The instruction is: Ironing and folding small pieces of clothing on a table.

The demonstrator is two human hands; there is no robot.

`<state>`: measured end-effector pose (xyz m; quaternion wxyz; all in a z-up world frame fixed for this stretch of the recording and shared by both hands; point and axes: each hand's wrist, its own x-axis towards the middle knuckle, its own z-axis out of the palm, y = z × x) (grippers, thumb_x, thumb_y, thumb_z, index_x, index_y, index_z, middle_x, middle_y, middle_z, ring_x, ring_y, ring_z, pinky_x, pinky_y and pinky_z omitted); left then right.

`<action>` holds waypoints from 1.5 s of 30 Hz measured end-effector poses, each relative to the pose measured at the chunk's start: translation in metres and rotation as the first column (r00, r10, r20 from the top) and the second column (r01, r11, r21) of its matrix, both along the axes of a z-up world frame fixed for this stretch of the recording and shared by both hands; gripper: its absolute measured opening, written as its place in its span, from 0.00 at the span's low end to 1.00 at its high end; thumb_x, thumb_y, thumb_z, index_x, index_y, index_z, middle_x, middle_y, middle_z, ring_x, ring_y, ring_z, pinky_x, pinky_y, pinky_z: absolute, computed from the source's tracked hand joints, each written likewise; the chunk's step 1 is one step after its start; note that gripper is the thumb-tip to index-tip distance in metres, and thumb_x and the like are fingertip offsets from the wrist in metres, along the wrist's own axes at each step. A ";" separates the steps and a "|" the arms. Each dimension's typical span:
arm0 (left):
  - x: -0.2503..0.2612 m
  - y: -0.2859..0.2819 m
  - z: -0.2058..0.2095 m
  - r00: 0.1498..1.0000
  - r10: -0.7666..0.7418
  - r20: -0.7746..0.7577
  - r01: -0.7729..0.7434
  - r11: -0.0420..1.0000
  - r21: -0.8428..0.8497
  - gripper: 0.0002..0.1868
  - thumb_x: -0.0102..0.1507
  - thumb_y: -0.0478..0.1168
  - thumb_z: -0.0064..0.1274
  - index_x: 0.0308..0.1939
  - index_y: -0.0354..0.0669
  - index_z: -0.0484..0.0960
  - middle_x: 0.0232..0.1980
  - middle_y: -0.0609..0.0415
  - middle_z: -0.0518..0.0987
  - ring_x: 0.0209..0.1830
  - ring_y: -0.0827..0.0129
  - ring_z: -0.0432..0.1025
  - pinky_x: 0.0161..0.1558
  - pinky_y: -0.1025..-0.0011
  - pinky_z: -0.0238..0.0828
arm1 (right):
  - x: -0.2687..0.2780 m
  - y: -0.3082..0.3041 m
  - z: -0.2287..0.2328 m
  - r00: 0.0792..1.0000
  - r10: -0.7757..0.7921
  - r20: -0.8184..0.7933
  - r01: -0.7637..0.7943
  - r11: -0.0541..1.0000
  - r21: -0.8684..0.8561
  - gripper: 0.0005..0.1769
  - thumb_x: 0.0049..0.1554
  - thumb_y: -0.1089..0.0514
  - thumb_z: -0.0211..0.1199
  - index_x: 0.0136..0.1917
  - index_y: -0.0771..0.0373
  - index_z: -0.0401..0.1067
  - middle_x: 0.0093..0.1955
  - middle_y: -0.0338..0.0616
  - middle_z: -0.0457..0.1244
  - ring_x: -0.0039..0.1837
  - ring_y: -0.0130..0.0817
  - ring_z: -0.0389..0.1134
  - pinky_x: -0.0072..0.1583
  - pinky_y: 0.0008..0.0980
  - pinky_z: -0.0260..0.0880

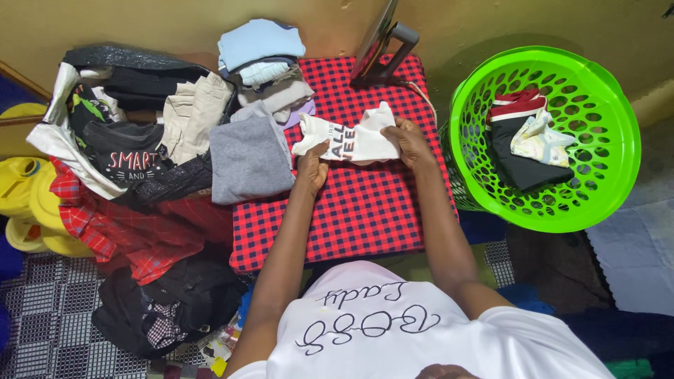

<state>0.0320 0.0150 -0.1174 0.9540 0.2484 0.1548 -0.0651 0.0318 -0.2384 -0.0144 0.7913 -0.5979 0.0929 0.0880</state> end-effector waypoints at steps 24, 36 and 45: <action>-0.060 -0.062 0.120 0.835 -0.500 0.232 -0.457 -0.395 0.797 0.33 0.65 0.42 0.50 0.72 0.29 0.66 0.79 0.36 0.57 0.82 0.43 0.45 0.77 0.48 0.36 | -0.034 0.038 0.008 0.716 0.118 0.688 0.657 0.218 -0.721 0.13 0.58 0.68 0.58 0.57 0.69 0.71 0.61 0.57 0.68 0.66 0.54 0.68 0.67 0.47 0.67; -0.072 -0.039 0.093 0.848 -0.517 0.121 -0.417 -0.508 0.754 0.39 0.71 0.61 0.35 0.78 0.38 0.57 0.82 0.46 0.55 0.83 0.57 0.43 0.79 0.57 0.35 | -0.065 0.033 0.020 0.945 0.276 0.177 0.173 0.040 -0.984 0.47 0.66 0.30 0.37 0.82 0.69 0.45 0.86 0.54 0.40 0.86 0.48 0.38 0.79 0.55 0.36; -0.075 -0.036 0.109 0.918 -0.393 0.044 -0.298 -0.614 0.731 0.42 0.71 0.64 0.31 0.78 0.34 0.55 0.82 0.45 0.53 0.84 0.59 0.43 0.79 0.55 0.36 | -0.057 0.032 0.007 0.975 0.188 0.115 0.119 -0.008 -0.993 0.50 0.65 0.28 0.36 0.82 0.71 0.41 0.87 0.54 0.35 0.86 0.51 0.33 0.79 0.60 0.30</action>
